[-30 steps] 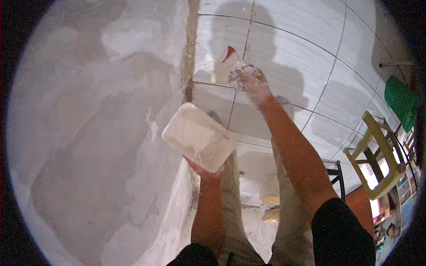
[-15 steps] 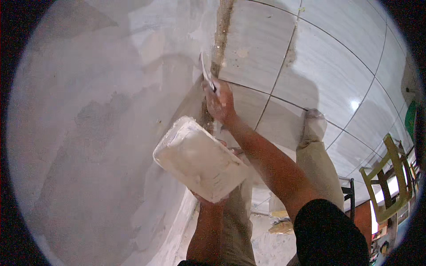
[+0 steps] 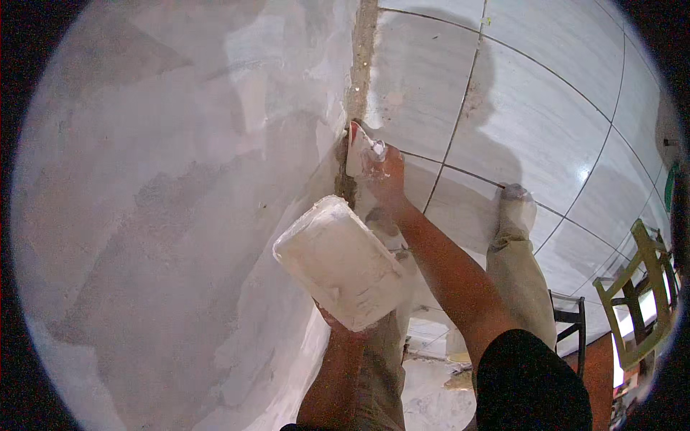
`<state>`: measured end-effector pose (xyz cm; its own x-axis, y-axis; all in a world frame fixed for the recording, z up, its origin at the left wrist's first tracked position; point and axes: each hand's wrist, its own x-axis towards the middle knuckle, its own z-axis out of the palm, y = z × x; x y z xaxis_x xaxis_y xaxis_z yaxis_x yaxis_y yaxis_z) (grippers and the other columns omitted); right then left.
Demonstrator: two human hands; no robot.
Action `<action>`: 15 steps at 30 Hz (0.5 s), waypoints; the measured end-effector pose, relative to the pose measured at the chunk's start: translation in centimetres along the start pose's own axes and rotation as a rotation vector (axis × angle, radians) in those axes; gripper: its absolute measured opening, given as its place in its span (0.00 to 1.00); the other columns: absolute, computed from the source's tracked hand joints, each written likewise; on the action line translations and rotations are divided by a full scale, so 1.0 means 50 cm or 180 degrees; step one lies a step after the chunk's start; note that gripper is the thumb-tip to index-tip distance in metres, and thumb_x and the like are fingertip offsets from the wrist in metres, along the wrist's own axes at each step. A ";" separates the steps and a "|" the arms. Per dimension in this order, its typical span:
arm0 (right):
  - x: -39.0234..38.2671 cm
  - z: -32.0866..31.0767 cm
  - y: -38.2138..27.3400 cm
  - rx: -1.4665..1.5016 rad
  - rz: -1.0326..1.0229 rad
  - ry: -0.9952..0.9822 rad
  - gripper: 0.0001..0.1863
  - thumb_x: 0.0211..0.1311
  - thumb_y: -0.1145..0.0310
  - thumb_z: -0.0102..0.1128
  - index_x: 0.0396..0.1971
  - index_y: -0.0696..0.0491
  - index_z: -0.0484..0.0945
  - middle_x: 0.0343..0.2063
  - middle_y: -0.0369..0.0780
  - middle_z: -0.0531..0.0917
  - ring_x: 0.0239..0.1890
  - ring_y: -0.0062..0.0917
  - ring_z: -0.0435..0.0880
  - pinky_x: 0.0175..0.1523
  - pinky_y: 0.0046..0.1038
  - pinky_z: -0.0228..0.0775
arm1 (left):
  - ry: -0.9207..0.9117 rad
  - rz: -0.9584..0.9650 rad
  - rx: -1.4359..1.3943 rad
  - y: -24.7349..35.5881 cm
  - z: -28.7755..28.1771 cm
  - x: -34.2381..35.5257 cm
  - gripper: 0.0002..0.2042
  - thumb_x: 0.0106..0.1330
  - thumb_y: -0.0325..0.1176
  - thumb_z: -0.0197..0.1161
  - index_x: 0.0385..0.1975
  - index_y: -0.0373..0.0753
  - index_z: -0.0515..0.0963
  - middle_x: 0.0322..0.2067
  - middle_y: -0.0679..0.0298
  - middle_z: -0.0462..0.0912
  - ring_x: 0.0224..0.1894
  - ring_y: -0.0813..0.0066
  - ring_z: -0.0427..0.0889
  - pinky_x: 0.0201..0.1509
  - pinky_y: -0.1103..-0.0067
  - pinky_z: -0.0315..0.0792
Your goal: Apply plaster or joint compound to a wall using a putty knife or trowel.
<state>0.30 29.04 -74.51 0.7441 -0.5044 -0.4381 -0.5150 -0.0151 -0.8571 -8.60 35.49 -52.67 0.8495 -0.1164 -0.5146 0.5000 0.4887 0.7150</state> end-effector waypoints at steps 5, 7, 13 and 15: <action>0.029 -0.003 0.010 0.0058 -0.0309 -0.0007 0.16 0.54 0.62 0.60 0.37 0.59 0.73 0.32 0.50 0.77 0.35 0.45 0.76 0.40 0.42 0.66 | -0.0081 -0.0322 -0.0491 -0.004 0.012 0.016 0.37 0.57 0.52 0.59 0.61 0.38 0.54 0.55 0.50 0.64 0.57 0.52 0.67 0.57 0.55 0.66; 0.041 0.008 0.024 0.0184 -0.0322 0.0090 0.16 0.54 0.63 0.60 0.38 0.59 0.73 0.33 0.51 0.77 0.36 0.46 0.76 0.40 0.42 0.66 | -0.0121 -0.0453 -0.0710 -0.009 0.019 0.017 0.37 0.56 0.52 0.59 0.61 0.37 0.54 0.55 0.50 0.64 0.56 0.52 0.67 0.57 0.56 0.66; -0.020 0.042 -0.028 0.0348 -0.0268 -0.1221 0.23 0.52 0.63 0.58 0.47 0.58 0.71 0.40 0.49 0.76 0.44 0.45 0.73 0.51 0.42 0.62 | -0.0147 -0.0752 -0.1231 0.011 0.015 0.014 0.38 0.56 0.51 0.60 0.61 0.36 0.54 0.54 0.48 0.65 0.56 0.52 0.67 0.57 0.56 0.66; -0.070 0.052 0.000 -0.0074 -0.0790 -0.0673 0.19 0.54 0.63 0.58 0.43 0.56 0.73 0.33 0.48 0.77 0.37 0.45 0.75 0.45 0.40 0.66 | -0.0021 -0.0860 -0.1368 0.000 0.033 0.012 0.38 0.56 0.51 0.60 0.61 0.35 0.54 0.54 0.47 0.65 0.56 0.51 0.68 0.57 0.56 0.66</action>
<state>-1.19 33.08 -73.67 0.9188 -0.2923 -0.2654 -0.3146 -0.1360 -0.9394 -7.83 34.00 -52.21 0.7010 -0.2926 -0.6504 0.5888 0.7519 0.2964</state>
